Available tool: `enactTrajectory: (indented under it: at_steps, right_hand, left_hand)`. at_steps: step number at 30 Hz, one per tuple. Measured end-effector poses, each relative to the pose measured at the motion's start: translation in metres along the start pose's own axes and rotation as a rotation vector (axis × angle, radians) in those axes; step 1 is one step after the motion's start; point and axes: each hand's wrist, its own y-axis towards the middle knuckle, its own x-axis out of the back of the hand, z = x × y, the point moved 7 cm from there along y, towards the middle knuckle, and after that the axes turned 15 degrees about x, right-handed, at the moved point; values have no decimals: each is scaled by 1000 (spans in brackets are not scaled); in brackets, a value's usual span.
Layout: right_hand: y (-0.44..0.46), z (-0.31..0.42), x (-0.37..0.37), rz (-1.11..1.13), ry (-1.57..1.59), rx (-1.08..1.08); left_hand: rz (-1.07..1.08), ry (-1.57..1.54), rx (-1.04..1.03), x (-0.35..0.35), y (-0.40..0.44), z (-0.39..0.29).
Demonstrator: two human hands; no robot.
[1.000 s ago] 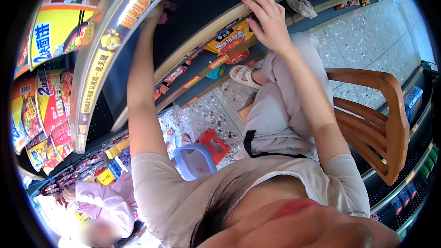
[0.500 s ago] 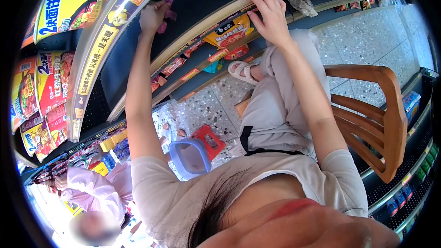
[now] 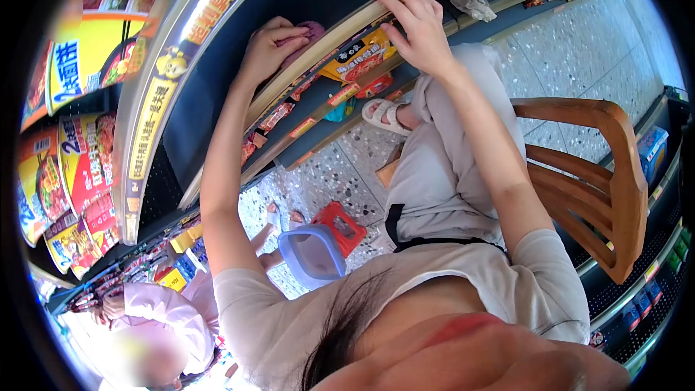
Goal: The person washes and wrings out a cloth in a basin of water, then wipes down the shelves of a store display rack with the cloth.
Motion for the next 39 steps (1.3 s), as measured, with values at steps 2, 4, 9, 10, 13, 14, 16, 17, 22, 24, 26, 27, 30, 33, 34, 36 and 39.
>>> enactTrajectory:
  at_steps: [2, 4, 9, 10, 13, 14, 16, 17, 22, 24, 26, 27, 30, 33, 34, 36, 39]
  right_hand:
    - [0, 0, 0, -5, 2, -2]
    - [1, 1, 2, 1, -5, -5]
    - [1, -2, 1, 12, 14, -13]
    - [1, -2, 2, 11, 26, -15]
    - [1, -4, 1, 13, 47, -25]
    - [1, -5, 1, 10, 52, -27]
    - [1, -5, 1, 7, 65, -31]
    - [1, -6, 1, 3, 65, -31]
    - [2, -5, 3, -6, 57, -28]
    - [2, -4, 3, -13, 44, -33]
    - [1, -4, 2, -18, 34, -36]
    - [1, -4, 2, -21, 30, -36]
    - [1, -2, 2, -17, 22, -27]
    - [0, -1, 2, -11, 16, -27]
    - [-1, 0, 2, -10, 14, -30]
    - [-3, 2, 2, -18, 7, -22]
    - [-5, 6, 6, -54, 9, -11]
  left_hand:
    - [-12, -6, -2, -3, 6, -4]
    - [-42, 12, -34, -6, 16, -15]
    - [-47, 44, -136, -23, 58, -44]
    - [-35, 45, -166, -28, 68, -47]
    - [-12, 31, -243, -40, 94, -59]
    - [-6, 22, -267, -44, 101, -65]
    - [-15, 26, -276, -52, 115, -75]
    - [-20, 27, -280, -56, 121, -80]
    - [-4, 29, -320, -71, 144, -97]
    - [-52, 33, -312, -70, 143, -109]
    - [-182, 34, -280, -65, 138, -123]
    - [-164, 34, -228, -66, 138, -123]
    - [-121, 28, -127, -65, 137, -120]
    - [-93, 46, -178, -71, 142, -114]
    - [-81, 82, -223, -75, 148, -105]
    - [-81, 109, -287, -75, 143, -101]
    - [-83, 93, -297, -72, 131, -98]
